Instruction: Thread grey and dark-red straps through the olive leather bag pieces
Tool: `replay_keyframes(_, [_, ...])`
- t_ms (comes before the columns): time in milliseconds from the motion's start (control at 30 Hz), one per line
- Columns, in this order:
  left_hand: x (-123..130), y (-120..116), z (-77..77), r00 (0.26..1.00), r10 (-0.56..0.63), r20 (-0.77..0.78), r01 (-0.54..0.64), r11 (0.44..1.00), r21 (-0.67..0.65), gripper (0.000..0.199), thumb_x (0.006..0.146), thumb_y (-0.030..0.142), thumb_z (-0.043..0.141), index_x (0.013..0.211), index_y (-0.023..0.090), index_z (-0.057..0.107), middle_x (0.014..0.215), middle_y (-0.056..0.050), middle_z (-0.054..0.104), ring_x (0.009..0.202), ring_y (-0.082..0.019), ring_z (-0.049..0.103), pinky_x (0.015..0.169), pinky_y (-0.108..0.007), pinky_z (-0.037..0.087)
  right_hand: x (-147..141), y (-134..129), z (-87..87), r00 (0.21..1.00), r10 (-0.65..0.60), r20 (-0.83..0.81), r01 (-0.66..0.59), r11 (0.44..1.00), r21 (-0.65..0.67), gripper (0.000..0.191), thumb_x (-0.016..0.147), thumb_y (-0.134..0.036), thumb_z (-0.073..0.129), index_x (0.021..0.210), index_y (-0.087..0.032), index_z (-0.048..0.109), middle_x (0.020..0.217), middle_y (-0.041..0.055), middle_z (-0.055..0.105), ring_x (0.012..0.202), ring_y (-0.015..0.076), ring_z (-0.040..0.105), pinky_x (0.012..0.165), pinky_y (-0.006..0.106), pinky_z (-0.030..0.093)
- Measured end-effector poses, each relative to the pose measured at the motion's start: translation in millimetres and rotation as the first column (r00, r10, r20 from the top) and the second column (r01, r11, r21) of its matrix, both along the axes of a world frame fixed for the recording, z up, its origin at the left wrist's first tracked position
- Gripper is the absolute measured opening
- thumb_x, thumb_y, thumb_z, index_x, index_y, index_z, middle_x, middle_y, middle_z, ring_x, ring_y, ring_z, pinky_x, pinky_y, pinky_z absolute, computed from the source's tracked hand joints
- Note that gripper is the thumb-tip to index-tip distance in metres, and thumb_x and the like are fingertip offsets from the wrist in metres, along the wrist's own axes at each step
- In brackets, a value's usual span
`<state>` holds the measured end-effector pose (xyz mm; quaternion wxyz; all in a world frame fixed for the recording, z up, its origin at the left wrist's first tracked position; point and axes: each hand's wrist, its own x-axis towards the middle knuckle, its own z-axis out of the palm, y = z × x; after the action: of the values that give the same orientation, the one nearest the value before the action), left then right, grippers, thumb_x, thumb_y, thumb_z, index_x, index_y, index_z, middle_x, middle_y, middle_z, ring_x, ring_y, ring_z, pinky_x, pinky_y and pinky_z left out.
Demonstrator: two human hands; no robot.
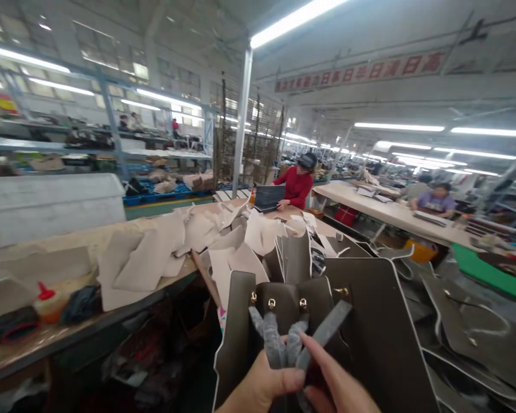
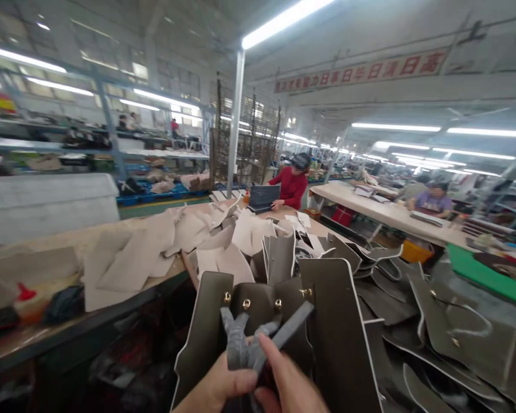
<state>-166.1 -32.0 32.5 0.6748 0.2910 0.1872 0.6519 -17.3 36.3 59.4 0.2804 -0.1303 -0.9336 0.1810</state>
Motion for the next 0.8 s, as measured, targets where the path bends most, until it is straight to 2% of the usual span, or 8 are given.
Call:
replay_keyframes(133, [-32.2, -19.3, -1.4, 0.975, 0.224, -0.012, -0.224, 0.974, -0.028, 0.049, 0.060, 0.028, 0.075, 0.105, 0.015, 0.058, 0.092, -0.009, 0.064, 0.091, -0.024, 0.059, 0.084, -0.032, 0.039, -55.1, 0.2, -9.4, 0.985, 0.148, -0.084, -0.139, 0.985, 0.103, 0.055, 0.083, -0.014, 0.045, 0.133, -0.030, 0.032, 0.097, 0.0052, 0.064, 0.084, 0.0142, 0.064, 0.068, 0.015, 0.051])
replay_keyframes(233, [-60.0, -20.1, 1.2, 0.938, 0.345, -0.020, -0.346, 0.933, -0.095, 0.052, 0.061, 0.026, 0.076, 0.108, 0.016, 0.056, 0.089, -0.008, 0.065, 0.089, -0.025, 0.060, 0.082, -0.033, 0.041, -95.0, 4.9, -14.3, 0.965, 0.203, -0.165, -0.174, 0.968, 0.179, 0.050, 0.083, -0.015, 0.047, 0.130, -0.030, 0.039, 0.086, 0.0042, 0.063, 0.074, 0.0143, 0.061, 0.065, 0.019, 0.051])
replay_keyframes(300, [-79.4, -13.8, 5.1, 0.919, 0.394, -0.015, -0.391, 0.907, -0.154, 0.049, 0.062, 0.024, 0.075, 0.107, 0.016, 0.056, 0.086, -0.007, 0.066, 0.088, -0.025, 0.061, 0.080, -0.033, 0.043, -121.9, 11.7, -11.4, 0.953, 0.204, -0.223, -0.174, 0.974, 0.146, 0.045, 0.084, -0.012, 0.043, 0.125, -0.029, 0.044, 0.089, 0.0049, 0.062, 0.079, 0.0154, 0.059, 0.069, 0.023, 0.051])
replay_keyframes(433, [-123.9, 11.2, 13.4, 0.906, 0.422, -0.023, -0.419, 0.891, -0.175, 0.032, 0.066, 0.021, 0.071, 0.096, 0.014, 0.060, 0.083, -0.007, 0.067, 0.084, -0.023, 0.063, 0.078, -0.031, 0.046, -176.0, 32.9, 0.8, 0.950, 0.127, -0.286, -0.151, 0.987, -0.063, 0.034, 0.082, -0.007, 0.039, 0.104, -0.025, 0.058, 0.089, 0.0042, 0.060, 0.083, 0.0140, 0.057, 0.072, 0.023, 0.049])
replay_keyframes(533, [-160.7, 41.5, 22.0, 0.904, 0.423, -0.063, -0.428, 0.896, -0.115, 0.028, 0.067, 0.020, 0.069, 0.092, 0.012, 0.060, 0.085, -0.007, 0.067, 0.082, -0.021, 0.063, 0.077, -0.030, 0.047, -212.8, 57.3, 16.0, 0.935, 0.004, -0.354, -0.093, 0.967, -0.237, 0.025, 0.081, -0.011, 0.040, 0.087, -0.021, 0.062, 0.080, 0.0022, 0.059, 0.076, 0.0126, 0.057, 0.067, 0.022, 0.047])
replay_keyframes(600, [-183.6, 71.3, 30.0, 0.895, 0.436, -0.096, -0.444, 0.893, -0.078, 0.028, 0.067, 0.021, 0.069, 0.091, 0.012, 0.060, 0.083, -0.006, 0.067, 0.079, -0.020, 0.063, 0.075, -0.029, 0.047, -234.5, 79.6, 34.1, 0.912, -0.085, -0.401, -0.048, 0.949, -0.312, 0.021, 0.080, -0.014, 0.041, 0.079, -0.020, 0.062, 0.074, 0.0004, 0.057, 0.069, 0.0116, 0.055, 0.062, 0.021, 0.045])
replay_keyframes(733, [-221.1, 157.8, 41.0, 0.866, 0.460, -0.198, -0.469, 0.883, 0.001, 0.029, 0.067, 0.035, 0.065, 0.087, 0.013, 0.058, 0.079, -0.004, 0.065, 0.073, -0.016, 0.062, 0.074, -0.028, 0.048, -273.4, 142.3, 77.0, 0.812, -0.242, -0.531, 0.001, 0.911, -0.413, 0.016, 0.077, -0.021, 0.046, 0.080, -0.019, 0.062, 0.070, -0.0020, 0.056, 0.060, 0.0098, 0.053, 0.056, 0.021, 0.044])
replay_keyframes(800, [-235.6, 203.9, 36.6, 0.868, 0.423, -0.261, -0.436, 0.900, 0.011, 0.034, 0.069, 0.042, 0.062, 0.085, 0.012, 0.057, 0.077, -0.005, 0.065, 0.073, -0.017, 0.062, 0.075, -0.030, 0.047, -288.3, 179.8, 86.6, 0.764, -0.318, -0.561, 0.012, 0.877, -0.480, 0.015, 0.073, -0.022, 0.049, 0.080, -0.019, 0.063, 0.070, -0.0024, 0.057, 0.060, 0.0097, 0.054, 0.058, 0.022, 0.046])
